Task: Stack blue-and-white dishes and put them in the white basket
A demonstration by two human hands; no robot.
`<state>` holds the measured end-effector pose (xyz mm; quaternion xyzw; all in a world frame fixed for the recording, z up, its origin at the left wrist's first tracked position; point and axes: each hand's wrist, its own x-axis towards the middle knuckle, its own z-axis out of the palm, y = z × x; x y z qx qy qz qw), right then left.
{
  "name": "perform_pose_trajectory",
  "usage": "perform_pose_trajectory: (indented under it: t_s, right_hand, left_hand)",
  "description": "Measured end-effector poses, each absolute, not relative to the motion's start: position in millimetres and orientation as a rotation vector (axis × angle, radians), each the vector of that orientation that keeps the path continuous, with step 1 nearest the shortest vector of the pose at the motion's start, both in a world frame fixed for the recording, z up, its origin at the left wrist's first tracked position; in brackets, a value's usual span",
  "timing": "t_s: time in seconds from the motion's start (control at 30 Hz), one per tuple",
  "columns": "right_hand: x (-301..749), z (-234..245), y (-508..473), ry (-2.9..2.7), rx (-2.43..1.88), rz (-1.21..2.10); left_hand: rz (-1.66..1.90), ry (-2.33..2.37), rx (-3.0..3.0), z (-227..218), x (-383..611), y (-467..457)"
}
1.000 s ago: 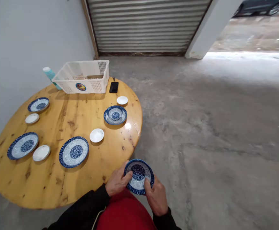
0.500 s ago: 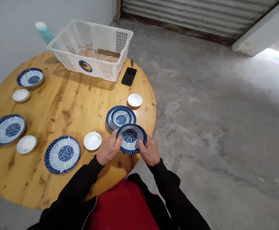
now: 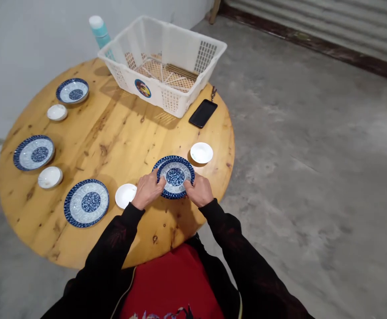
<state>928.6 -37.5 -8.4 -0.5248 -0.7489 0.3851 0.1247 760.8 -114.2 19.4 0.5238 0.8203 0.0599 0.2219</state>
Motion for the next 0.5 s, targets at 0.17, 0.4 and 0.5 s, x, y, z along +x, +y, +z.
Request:
perform_pose_trajectory:
  t_s: [0.17,0.4,0.5]
  right_hand:
    - [928.7,-9.9,-11.4,-2.529,-1.434,0.907]
    - [929.2,-20.7,-2.7,-2.738,-1.426,0.805]
    - [927.7,-22.3,-0.3,-2.822,-1.435,0.783]
  left_hand:
    - [0.173,2.309,1.279,19.7,768.1,-107.1]
    - [0.174,2.329,1.183,16.2,778.3,-104.4]
    - [0.161,2.331,1.177,13.9,779.0,-104.1]
